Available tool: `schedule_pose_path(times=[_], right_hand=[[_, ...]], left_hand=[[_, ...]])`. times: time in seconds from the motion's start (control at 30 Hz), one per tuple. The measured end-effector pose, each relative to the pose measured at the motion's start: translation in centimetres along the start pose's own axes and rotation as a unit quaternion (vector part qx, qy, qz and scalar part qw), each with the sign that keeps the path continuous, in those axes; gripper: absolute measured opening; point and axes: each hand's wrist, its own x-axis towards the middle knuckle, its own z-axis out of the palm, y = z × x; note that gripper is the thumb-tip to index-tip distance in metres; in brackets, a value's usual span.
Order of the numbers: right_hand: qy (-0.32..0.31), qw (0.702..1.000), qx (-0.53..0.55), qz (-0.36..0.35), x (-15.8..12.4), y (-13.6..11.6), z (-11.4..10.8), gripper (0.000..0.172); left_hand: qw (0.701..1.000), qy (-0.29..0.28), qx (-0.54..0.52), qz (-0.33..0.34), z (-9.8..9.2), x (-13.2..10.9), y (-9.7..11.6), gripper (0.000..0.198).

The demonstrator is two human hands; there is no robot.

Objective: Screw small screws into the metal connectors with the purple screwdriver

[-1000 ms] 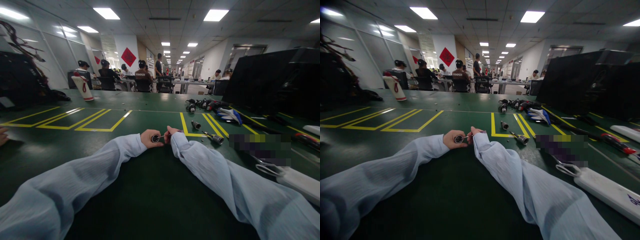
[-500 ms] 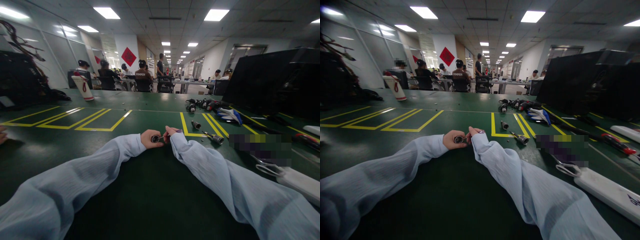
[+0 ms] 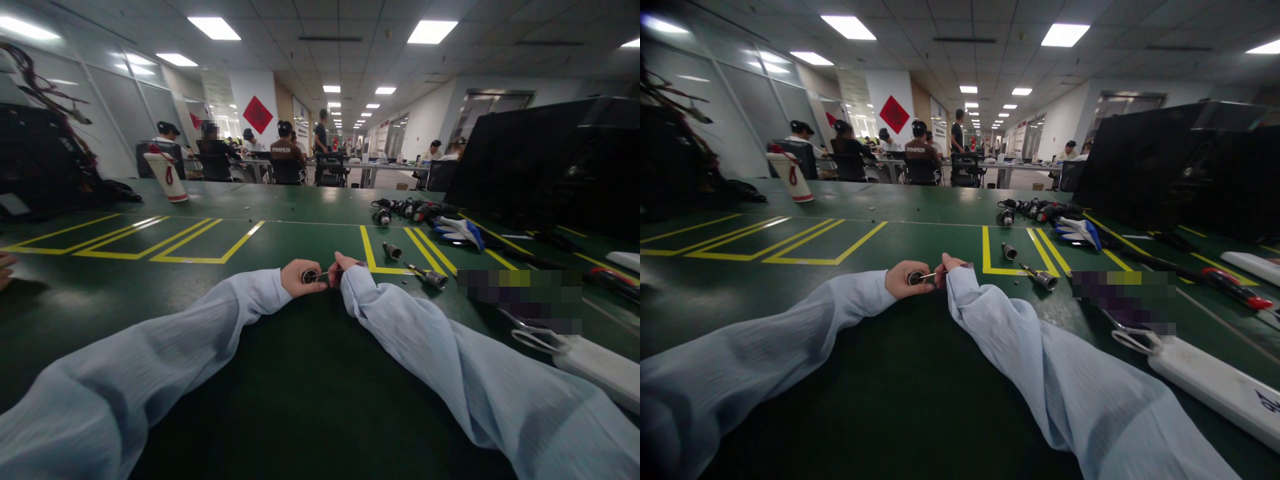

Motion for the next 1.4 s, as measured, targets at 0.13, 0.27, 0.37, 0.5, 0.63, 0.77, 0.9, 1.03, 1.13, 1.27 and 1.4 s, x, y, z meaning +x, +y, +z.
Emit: schedule_pose_path(times=[0.13,0.27,0.37,0.5,0.63,0.77,0.9,1.03,1.13,1.27,1.4], right_hand=[[0.023,0.995,-0.03,-0.096,-1.1,-0.6,0.2,0.035],[0.024,0.988,-0.092,-0.122,-1.5,-0.8,0.3,0.036],[0.021,0.992,-0.07,-0.102,-1.3,-0.5,0.3,0.035],[0.014,0.998,-0.021,-0.058,-0.8,-0.2,-0.1,0.035],[0.004,0.999,0.002,-0.033,-0.5,-0.2,-0.3,0.037],[0.014,0.999,-0.004,-0.035,-0.5,-0.3,-0.2,0.037],[0.031,0.994,-0.029,-0.099,-1.0,-0.5,0.0,0.036],[0.034,0.979,-0.11,-0.166,-1.8,-0.7,0.4,0.039],[0.034,0.965,-0.163,-0.202,-2.3,-0.8,0.7,0.04],[0.037,0.959,-0.183,-0.215,-2.5,-1.0,0.8,0.04],[0.035,0.977,-0.126,-0.17,-1.7,-1.1,0.1,0.039]], left_hand=[[1.0,0.013,0.007,0.003,0.0,0.0,0.0,0.03],[1.0,0.013,0.02,0.012,0.0,0.0,-0.2,0.03],[1.0,0.008,0.021,0.011,-0.1,0.0,-0.2,0.033],[1.0,0.006,0.001,0.001,0.0,0.0,-0.1,0.033],[1.0,0.01,-0.02,-0.008,0.0,0.0,-0.2,0.032],[0.999,0.012,-0.029,-0.009,0.0,0.0,-0.2,0.031],[1.0,0.008,-0.026,-0.002,0.0,0.0,-0.1,0.031],[1.0,0.009,-0.007,0.005,0.0,0.0,-0.2,0.032],[1.0,0.01,0.012,0.002,0.0,0.0,-0.2,0.032],[1.0,0.007,0.024,-0.004,0.0,0.0,-0.3,0.032],[1.0,0.008,0.028,0.004,0.0,0.0,-0.1,0.033]])
